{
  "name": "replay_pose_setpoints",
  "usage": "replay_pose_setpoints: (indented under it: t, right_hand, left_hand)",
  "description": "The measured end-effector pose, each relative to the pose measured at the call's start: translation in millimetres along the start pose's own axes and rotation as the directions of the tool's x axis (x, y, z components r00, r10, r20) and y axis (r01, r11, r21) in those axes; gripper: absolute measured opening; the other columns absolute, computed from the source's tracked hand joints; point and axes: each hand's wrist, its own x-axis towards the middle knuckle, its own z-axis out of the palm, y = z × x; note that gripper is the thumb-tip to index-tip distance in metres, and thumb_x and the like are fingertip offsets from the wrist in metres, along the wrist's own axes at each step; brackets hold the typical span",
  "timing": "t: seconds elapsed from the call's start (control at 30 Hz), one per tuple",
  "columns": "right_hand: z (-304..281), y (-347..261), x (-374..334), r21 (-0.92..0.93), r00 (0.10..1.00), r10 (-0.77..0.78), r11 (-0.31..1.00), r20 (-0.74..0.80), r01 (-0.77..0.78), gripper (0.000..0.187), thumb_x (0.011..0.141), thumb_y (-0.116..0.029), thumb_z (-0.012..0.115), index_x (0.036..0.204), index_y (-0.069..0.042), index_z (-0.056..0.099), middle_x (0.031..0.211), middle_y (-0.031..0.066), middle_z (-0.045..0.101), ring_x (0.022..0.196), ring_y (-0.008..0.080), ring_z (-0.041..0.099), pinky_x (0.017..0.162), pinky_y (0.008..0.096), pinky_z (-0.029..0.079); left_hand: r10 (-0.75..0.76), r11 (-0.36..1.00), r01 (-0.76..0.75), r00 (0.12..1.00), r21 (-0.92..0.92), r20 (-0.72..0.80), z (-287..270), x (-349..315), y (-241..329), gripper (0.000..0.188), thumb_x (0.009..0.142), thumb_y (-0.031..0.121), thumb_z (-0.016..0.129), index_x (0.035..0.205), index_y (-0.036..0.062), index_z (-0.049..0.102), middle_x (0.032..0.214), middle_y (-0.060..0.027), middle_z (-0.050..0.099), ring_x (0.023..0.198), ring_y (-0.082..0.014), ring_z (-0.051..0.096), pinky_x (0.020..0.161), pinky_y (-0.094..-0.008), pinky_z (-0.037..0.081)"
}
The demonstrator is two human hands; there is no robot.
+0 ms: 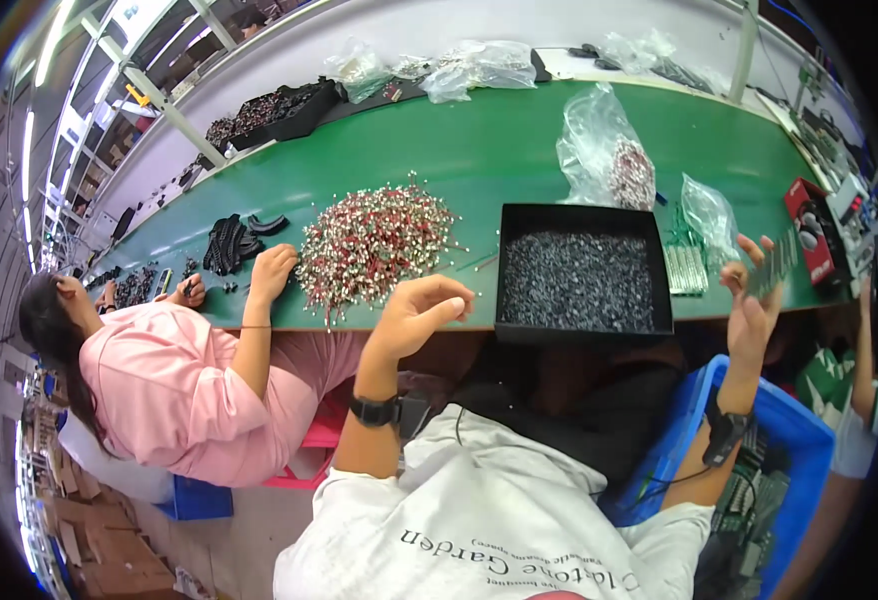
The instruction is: The person picks up a circuit board, inserts small black components into its slots by hand, and places the board into a blue bin before starting another.
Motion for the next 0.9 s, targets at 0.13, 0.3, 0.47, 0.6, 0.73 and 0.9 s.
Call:
replay_pose_setpoints:
  t: [0.13,0.3,0.47,0.6,0.73,0.9]
  right_hand:
    - [4,22,-12,0.128,0.995,0.097,0.987,-0.011,-0.095,0.069,0.085,-0.014,0.064,0.146,-0.001,0.034,0.129,0.0181,0.055,0.091,0.0178,0.065,0.085,0.032,0.05]
    - [-13,60,-30,0.08,0.986,0.163,0.983,0.035,-0.165,0.065,0.088,-0.016,0.063,0.146,-0.002,0.036,0.127,0.0155,0.057,0.088,0.0172,0.063,0.081,0.0321,0.05]
    - [-12,82,-50,0.172,0.965,0.262,0.952,-0.025,-0.254,0.06,0.088,-0.005,0.063,0.142,0.0,0.036,0.12,0.0134,0.06,0.085,0.0159,0.061,0.08,0.0295,0.05]
    - [-4,101,-43,0.069,0.965,0.261,0.963,-0.032,-0.259,0.058,0.091,-0.002,0.056,0.146,-0.002,0.036,0.12,0.0128,0.059,0.082,0.015,0.061,0.074,0.027,0.05]
    - [-36,115,-49,-0.055,0.973,0.225,0.972,-0.057,-0.228,0.064,0.092,-0.004,0.059,0.15,-0.005,0.032,0.123,0.0085,0.056,0.089,0.0113,0.057,0.078,0.0237,0.049]
    - [-62,163,-59,-0.025,0.96,0.279,0.96,0.0,-0.279,0.064,0.095,-0.011,0.062,0.15,-0.005,0.032,0.124,0.0061,0.056,0.095,0.0106,0.055,0.083,0.0237,0.047]
  left_hand:
    - [0.0,0.989,0.029,0.981,0.148,-0.195,14,-11,-74,0.01,0.09,0.008,0.068,0.089,-0.002,0.067,0.076,-0.0002,0.066,0.07,-0.0056,0.06,0.063,-0.0219,0.047]
    - [0.125,0.978,-0.055,0.929,0.204,-0.349,37,-7,-104,0.012,0.086,0.006,0.066,0.077,-0.0017,0.065,0.066,0.0003,0.061,0.062,-0.0052,0.054,0.057,-0.022,0.041]
    - [0.176,0.929,-0.035,0.918,0.369,-0.355,32,1,-114,0.019,0.082,0.008,0.066,0.067,-0.0025,0.059,0.056,0.0007,0.054,0.055,-0.0049,0.047,0.05,-0.0261,0.037]
    - [0.259,0.797,0.018,0.893,0.604,-0.368,26,7,-115,0.023,0.08,0.014,0.062,0.065,-0.0016,0.056,0.053,-0.0094,0.051,0.052,-0.0109,0.048,0.048,-0.0325,0.04]
    - [0.172,0.828,0.097,0.893,0.552,-0.415,39,21,-119,0.024,0.075,0.024,0.064,0.067,0.0018,0.062,0.063,-0.0181,0.06,0.058,-0.0316,0.061,0.055,-0.0428,0.046]
    - [0.284,0.77,0.08,0.846,0.633,-0.452,47,15,-110,0.026,0.07,0.029,0.066,0.062,0.0045,0.063,0.064,-0.0157,0.062,0.063,-0.036,0.062,0.057,-0.0447,0.047]
